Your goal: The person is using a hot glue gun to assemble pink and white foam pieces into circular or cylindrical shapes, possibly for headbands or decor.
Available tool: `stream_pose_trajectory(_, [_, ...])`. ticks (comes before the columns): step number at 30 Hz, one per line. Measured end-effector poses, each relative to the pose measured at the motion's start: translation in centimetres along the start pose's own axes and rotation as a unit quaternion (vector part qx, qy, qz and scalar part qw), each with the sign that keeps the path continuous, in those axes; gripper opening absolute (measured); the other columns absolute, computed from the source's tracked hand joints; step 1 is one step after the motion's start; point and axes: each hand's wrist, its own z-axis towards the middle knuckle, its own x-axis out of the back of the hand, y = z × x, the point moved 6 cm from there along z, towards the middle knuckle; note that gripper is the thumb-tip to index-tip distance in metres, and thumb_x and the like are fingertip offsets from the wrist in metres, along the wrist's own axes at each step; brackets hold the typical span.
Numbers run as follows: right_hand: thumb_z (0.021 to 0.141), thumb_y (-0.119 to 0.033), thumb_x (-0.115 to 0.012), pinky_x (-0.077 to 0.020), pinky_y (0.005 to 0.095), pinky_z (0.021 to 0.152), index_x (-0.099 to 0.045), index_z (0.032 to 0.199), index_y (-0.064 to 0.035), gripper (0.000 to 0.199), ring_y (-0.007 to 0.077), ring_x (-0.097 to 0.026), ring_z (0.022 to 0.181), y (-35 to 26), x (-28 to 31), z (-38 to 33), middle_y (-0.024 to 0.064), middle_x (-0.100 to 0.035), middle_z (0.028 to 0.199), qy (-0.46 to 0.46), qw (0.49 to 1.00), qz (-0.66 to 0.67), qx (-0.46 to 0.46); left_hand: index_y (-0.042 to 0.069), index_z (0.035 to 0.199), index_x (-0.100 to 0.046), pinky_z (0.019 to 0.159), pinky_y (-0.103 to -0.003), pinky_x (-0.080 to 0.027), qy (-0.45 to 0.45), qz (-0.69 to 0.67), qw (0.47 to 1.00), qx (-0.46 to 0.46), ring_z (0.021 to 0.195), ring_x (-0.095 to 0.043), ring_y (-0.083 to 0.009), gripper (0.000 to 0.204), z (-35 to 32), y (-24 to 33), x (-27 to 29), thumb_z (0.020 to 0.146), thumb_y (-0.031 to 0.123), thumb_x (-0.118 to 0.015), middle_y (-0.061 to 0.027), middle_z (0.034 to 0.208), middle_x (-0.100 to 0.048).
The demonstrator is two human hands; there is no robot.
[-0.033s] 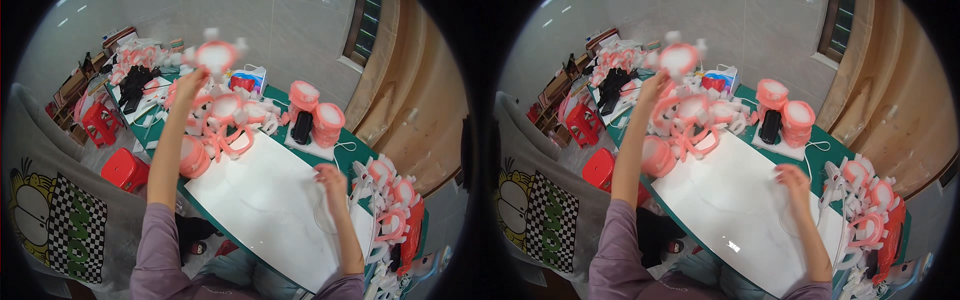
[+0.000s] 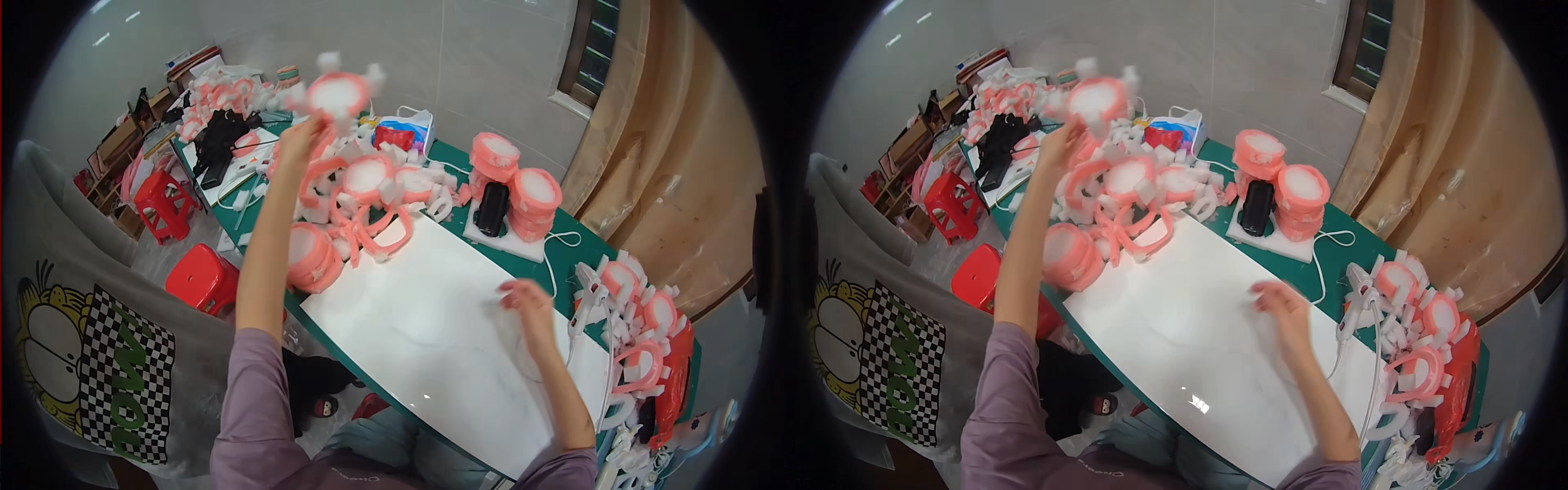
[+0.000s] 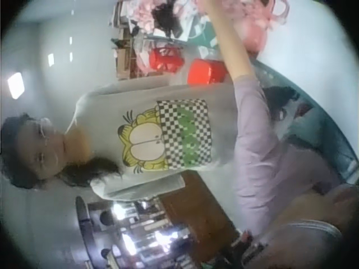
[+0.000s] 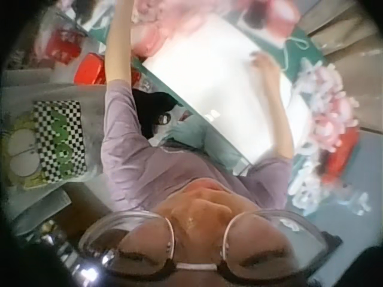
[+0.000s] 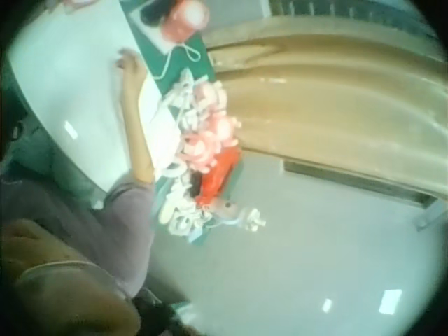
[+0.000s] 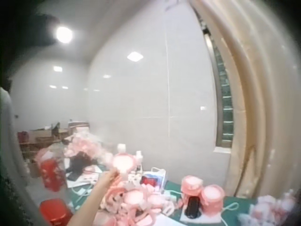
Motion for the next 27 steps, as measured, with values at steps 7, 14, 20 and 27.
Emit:
stream_pose_trajectory(7, [0.079,-0.007,-0.055,-0.044,0.0225,0.065,-0.062,0.086,-0.0002,0.012,0.0109,-0.056,0.07,5.6,-3.0,-4.7,0.0066,-0.062,0.08,-0.097,0.984,-0.149,-0.023,0.005,0.075,-0.06,0.047,-0.019,-0.037,0.117,0.073,0.986,0.097,0.057,-0.056,-0.0097,0.024,4.2,-5.0,7.0,0.071,0.026,-0.071,-0.0021,0.069,-0.06])
stream_pose_trajectory(14, [0.078,-0.008,-0.057,-0.0441,0.0227,0.063,-0.063,0.085,-0.0014,0.011,0.0116,-0.056,0.067,4.1,-3.4,-4.3,0.007,-0.062,0.078,-0.114,0.979,-0.17,0.014,0.005,0.074,-0.061,0.043,-0.02,-0.035,0.154,0.077,0.983,0.063,0.053,-0.054,-0.0091,0.026,5.3,-3.6,3.9,0.067,0.027,-0.074,-0.0024,0.069,-0.061])
stream_pose_trajectory(20, [0.078,-0.008,-0.058,-0.044,0.0223,0.062,-0.063,0.085,-0.0016,0.011,0.0114,-0.056,0.066,4.6,-3.6,-4.5,0.0067,-0.062,0.078,-0.13,0.977,-0.167,0.027,0.002,0.072,-0.062,0.036,-0.023,-0.036,0.193,0.246,0.95,0.007,0.042,-0.052,-0.0101,0.037,9.1,-7.1,8.1,0.065,0.036,-0.072,-0.0037,0.056,-0.06])
stream_pose_trajectory(27, [0.078,-0.008,-0.058,-0.0442,0.022,0.062,-0.063,0.085,-0.002,0.01,0.0119,-0.056,0.065,3.8,-4.2,-5.5,0.0072,-0.062,0.078,-0.148,0.975,-0.161,0.043,0.0,0.077,-0.064,0.054,-0.028,-0.048,0.158,0.504,0.849,0.024,0.056,-0.062,-0.0146,0.041,8.4,-6.2,9.3,0.069,0.04,-0.065,-0.0061,0.063,-0.064])
